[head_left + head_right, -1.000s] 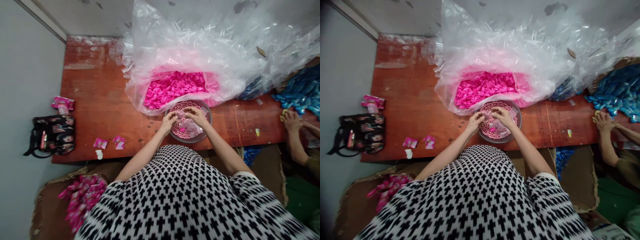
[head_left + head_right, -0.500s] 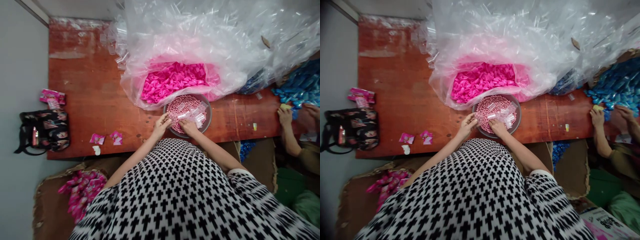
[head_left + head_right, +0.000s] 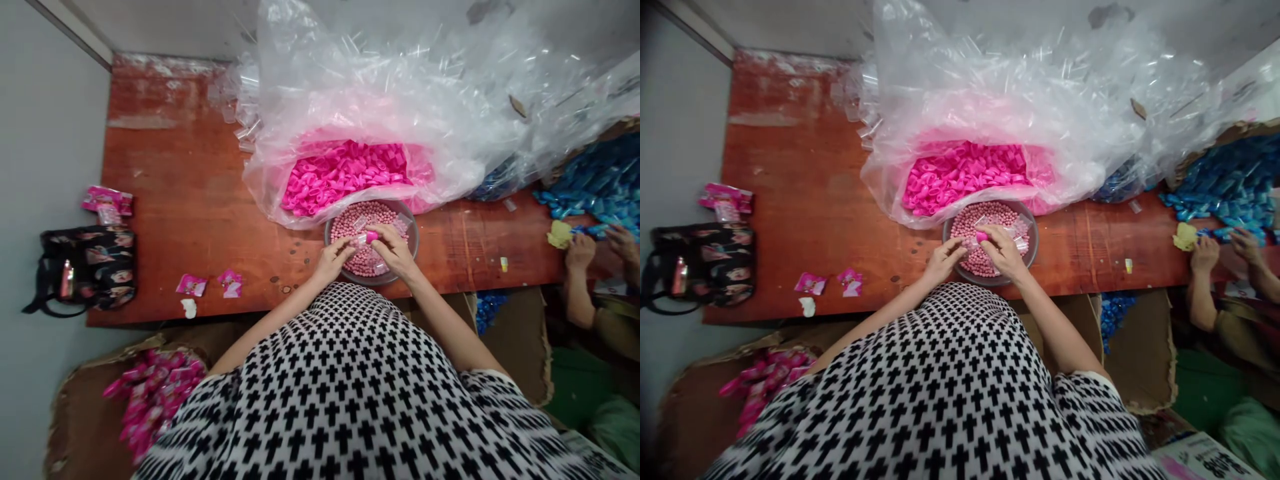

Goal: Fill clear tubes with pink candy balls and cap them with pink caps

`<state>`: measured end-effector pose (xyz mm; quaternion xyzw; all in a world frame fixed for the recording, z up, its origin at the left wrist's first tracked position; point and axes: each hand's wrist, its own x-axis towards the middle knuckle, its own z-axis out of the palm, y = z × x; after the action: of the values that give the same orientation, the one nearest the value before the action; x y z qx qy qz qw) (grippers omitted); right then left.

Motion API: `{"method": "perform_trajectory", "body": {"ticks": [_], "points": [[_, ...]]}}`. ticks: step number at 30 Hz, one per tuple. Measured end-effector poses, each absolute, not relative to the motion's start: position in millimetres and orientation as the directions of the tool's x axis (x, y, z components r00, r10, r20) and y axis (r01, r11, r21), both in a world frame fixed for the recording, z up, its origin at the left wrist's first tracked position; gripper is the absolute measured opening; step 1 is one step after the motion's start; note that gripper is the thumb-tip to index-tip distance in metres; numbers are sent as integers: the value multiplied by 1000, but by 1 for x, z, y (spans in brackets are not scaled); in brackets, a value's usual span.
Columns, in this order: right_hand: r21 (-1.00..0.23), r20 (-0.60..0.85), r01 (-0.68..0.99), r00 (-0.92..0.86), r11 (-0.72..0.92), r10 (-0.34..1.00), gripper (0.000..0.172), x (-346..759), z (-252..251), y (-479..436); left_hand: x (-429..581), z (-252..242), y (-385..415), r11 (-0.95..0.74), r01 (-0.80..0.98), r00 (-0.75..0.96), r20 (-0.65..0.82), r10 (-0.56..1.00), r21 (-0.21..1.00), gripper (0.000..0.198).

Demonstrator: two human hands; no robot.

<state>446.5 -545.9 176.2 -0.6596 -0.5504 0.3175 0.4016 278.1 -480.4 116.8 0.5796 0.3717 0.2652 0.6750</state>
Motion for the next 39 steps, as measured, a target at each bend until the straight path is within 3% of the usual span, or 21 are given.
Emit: {"method": "perform_trajectory", "body": {"ticks": [6, 12, 16, 22, 26, 30, 33, 36, 39], "points": [[-701, 86, 710, -5, 64, 996, 37, 443, 173, -546, 278, 125, -482, 104, 83, 593, -133, 794, 991, 31], [-449, -14, 891, -78, 64, 997, 36, 439, 175, -548, 273, 125, -483, 6, 83, 562, -52, 826, 997, 27], [-375, -62, 922, -134, 102, 989, 33, 433, 183, -550, 270, 135, -481, -75, 98, 580, 4, 814, 992, 25], [-477, -112, 871, -191, 116, 975, 34, 431, 183, -552, 269, 138, -481, -49, 77, 636, -11, 772, 996, 22], [-669, -121, 744, -94, -11, 988, 37, 439, 176, -544, 276, 130, -482, 231, 37, 578, -209, 788, 972, 26], [-920, -265, 277, 77, -276, 961, 45, 441, 168, -536, 282, 130, -480, 628, -141, 540, -472, 697, 765, 40], [-936, -349, -4, 117, -351, 930, 46, 442, 155, -538, 274, 134, -474, 709, -201, 503, -550, 667, 676, 42], [-917, -379, 30, 239, -397, 894, 44, 452, 136, -541, 252, 130, -466, 671, -241, 415, -551, 724, 701, 43], [-861, -305, 312, 314, -401, 899, 36, 466, 118, -534, 225, 115, -456, 605, -266, 278, -541, 794, 750, 44]]}}
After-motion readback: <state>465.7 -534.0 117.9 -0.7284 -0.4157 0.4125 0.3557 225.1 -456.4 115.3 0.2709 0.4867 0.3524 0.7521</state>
